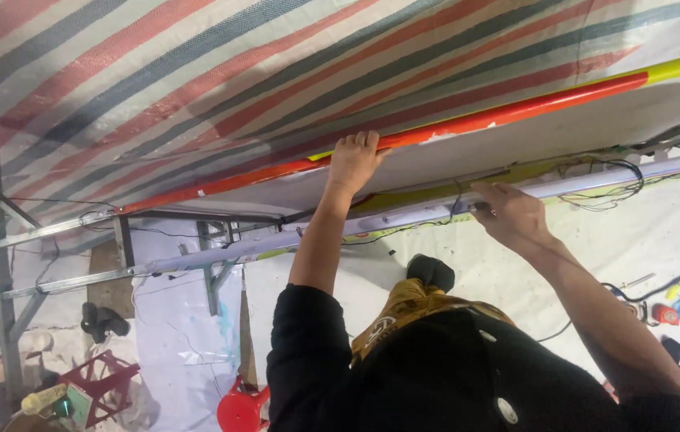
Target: The person positions an orange LED strip along the edge of a large banner and secures it with a handheld tool. They move along the banner, attaching the strip at multiple points while working from a head-mounted camera view.
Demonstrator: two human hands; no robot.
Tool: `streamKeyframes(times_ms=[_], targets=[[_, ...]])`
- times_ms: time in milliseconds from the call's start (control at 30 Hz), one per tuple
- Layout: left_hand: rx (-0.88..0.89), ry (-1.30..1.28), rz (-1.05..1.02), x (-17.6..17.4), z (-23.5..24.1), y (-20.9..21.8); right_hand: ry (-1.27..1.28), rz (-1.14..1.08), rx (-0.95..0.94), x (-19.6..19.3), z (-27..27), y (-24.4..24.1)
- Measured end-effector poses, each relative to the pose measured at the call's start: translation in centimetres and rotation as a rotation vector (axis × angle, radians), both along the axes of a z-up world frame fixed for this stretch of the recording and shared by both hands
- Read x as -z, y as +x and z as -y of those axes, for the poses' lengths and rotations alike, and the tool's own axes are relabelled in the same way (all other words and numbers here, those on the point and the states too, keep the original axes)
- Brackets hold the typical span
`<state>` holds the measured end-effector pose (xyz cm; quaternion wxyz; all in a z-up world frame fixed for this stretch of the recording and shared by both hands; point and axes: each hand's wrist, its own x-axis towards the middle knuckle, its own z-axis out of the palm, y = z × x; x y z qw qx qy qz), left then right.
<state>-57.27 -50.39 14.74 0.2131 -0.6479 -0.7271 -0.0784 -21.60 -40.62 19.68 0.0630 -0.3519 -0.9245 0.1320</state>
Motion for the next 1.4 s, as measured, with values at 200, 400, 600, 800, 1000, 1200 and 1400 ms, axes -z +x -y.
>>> streamKeyframes(times_ms=[200,400,600,800,1000,1200,1400], targets=[[0.016,-0.084,-0.063,-0.9,0.3,0.0,0.05,-0.014,0.019,1.1,-0.1,-0.3],[0.105,-0.112,-0.047,-1.9,0.9,-0.5,-0.093,0.072,0.104,0.9,-0.1,-0.5],[0.179,-0.15,0.038,-3.0,1.2,-0.6,-0.341,0.145,0.254,-2.2,-0.5,-2.5],[0.097,-0.287,0.307,-7.1,5.6,-2.1,-0.842,-0.73,0.508,-4.3,3.8,-11.4],[-0.074,-0.44,0.392,-6.9,11.4,-8.9,-1.107,-0.975,0.879,2.3,6.2,-20.6],[0.032,-0.503,0.468,-7.6,12.6,-11.7,-1.226,-0.775,1.033,-2.2,7.6,-24.9],[0.155,-0.242,0.211,-3.6,12.9,-12.1,-1.099,-0.741,1.015,-2.4,7.7,-25.3]])
